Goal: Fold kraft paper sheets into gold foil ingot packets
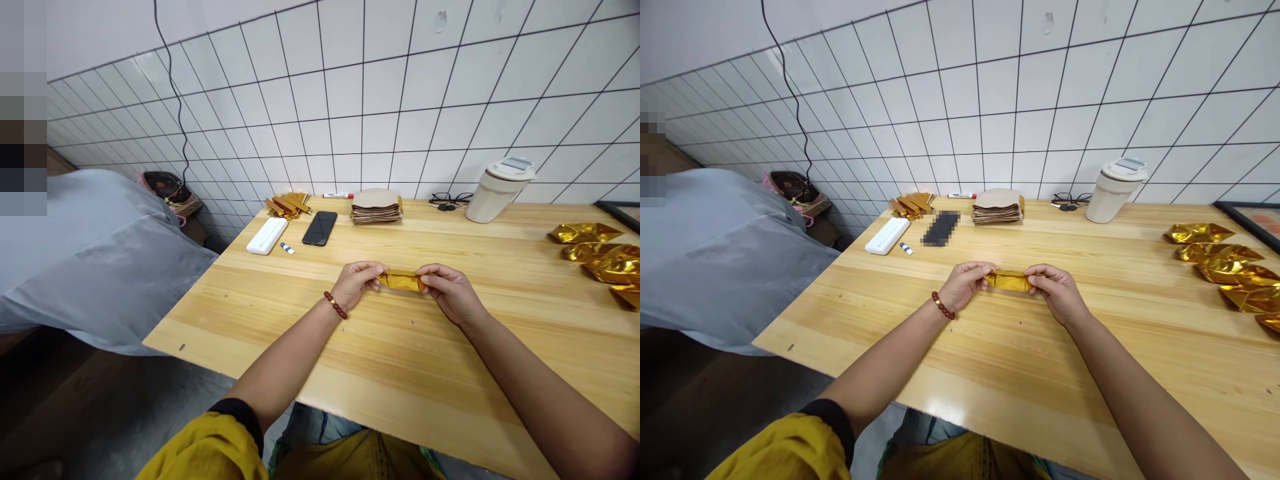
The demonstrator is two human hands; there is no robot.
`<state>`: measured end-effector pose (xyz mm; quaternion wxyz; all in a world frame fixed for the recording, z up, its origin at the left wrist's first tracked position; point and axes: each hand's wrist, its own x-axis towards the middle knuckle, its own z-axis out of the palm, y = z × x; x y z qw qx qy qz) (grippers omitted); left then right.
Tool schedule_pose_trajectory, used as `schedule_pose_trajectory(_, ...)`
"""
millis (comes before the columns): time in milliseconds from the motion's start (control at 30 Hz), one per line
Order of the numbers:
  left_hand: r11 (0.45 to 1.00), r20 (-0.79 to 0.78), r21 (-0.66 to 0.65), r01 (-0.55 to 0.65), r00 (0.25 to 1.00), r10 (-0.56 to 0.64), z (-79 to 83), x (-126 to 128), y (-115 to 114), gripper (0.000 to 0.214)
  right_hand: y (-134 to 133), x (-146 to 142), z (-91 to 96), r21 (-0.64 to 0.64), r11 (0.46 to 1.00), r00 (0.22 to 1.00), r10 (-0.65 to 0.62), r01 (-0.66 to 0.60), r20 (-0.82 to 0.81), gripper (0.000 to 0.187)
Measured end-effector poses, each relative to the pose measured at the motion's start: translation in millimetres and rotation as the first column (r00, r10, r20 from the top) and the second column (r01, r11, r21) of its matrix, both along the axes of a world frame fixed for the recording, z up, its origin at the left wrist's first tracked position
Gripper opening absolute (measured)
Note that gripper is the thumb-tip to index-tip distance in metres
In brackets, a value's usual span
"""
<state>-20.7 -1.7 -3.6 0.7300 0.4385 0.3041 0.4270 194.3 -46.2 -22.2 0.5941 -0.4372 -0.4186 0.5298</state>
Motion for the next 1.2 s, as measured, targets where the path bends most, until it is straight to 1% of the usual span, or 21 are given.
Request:
schedule_pose_trajectory(67,0.999,0.021,0.042,0.017,1.0,-0.018,0.3,-1,0,0.026,0,2,0.1,0.006,1.0,1.0,0.007,-0.007,-0.006,0.018)
schedule_pose_trajectory(167,0.995,0.038,0.102,0.023,0.999,-0.027,-0.7,-2,1,0.031,0,6,0.7,0.01,0.998,0.998,0.056,-0.056,-0.041,0.02)
schedule_pose_trajectory(233,0.992,0.043,0.122,-0.008,0.999,0.003,-1.7,-2,2,0.033,-1,8,1.0,0.011,0.994,0.993,0.107,-0.106,-0.052,0.028)
schedule_pose_trajectory(300,0.99,0.045,0.128,-0.053,0.998,0.048,-2.5,-1,2,0.031,-2,8,0.9,0.006,0.992,0.991,0.128,-0.128,-0.032,0.035)
schedule_pose_trajectory(400,0.988,0.013,0.127,-0.092,0.996,0.091,-3.3,0,3,0.027,-1,6,-0.5,0.004,0.997,0.997,0.08,-0.08,0.002,0.03)
schedule_pose_trajectory(467,0.982,-0.01,0.146,-0.118,0.993,0.121,-3.9,1,3,0.028,0,4,-2.0,0.013,0.999,0.999,0.034,-0.034,-0.004,0.026)
schedule_pose_trajectory(567,0.97,-0.024,0.171,-0.171,0.984,0.178,-4.6,1,3,0.031,3,2,-4.1,0.032,0.999,1.0,-0.001,0.001,-0.008,0.027)
schedule_pose_trajectory(733,0.979,-0.058,0.064,-0.194,0.979,0.197,-5.4,3,3,0.041,4,2,-7.1,0.034,0.999,0.998,-0.03,0.028,0.059,0.031)
schedule_pose_trajectory(867,0.969,-0.048,0.042,-0.243,0.968,0.245,-3.2,4,3,0.05,2,1,-7.2,0.08,0.995,0.981,-0.07,0.056,0.179,0.032)
schedule_pose_trajectory(933,0.955,-0.01,0.02,-0.297,0.955,0.298,-0.8,5,2,0.054,0,-3,-3.9,0.135,0.986,0.95,-0.133,0.098,0.283,0.029)
schedule_pose_trajectory(967,0.943,0.018,-0.002,-0.333,0.943,0.333,0.6,7,0,0.055,-2,-5,-1.3,0.19,0.973,0.921,-0.193,0.134,0.337,0.025)
schedule_pose_trajectory(1000,0.935,0.046,-0.034,-0.353,0.934,0.354,2.1,9,-3,0.056,-4,-8,1.8,0.267,0.949,0.882,-0.267,0.17,0.388,0.022)
schedule_pose_trajectory(1033,0.937,0.071,-0.075,-0.342,0.935,0.348,3.8,11,-6,0.055,-7,-11,5.1,0.357,0.913,0.831,-0.349,0.197,0.433,0.018)
schedule_pose_trajectory(1067,0.945,0.094,-0.118,-0.304,0.944,0.315,5.6,13,-11,0.052,-9,-14,8.3,0.449,0.869,0.773,-0.426,0.207,0.469,0.016)
schedule_pose_trajectory(1133,0.965,0.142,-0.192,-0.178,0.968,0.207,9.7,17,-20,0.045,-13,-18,12.9,0.598,0.784,0.656,-0.541,0.167,0.526,0.016)
schedule_pose_trajectory(1200,0.969,0.209,-0.229,-0.091,0.968,0.14,14.0,20,-30,0.038,-17,-19,13.8,0.679,0.727,0.559,-0.606,0.102,0.566,0.022)
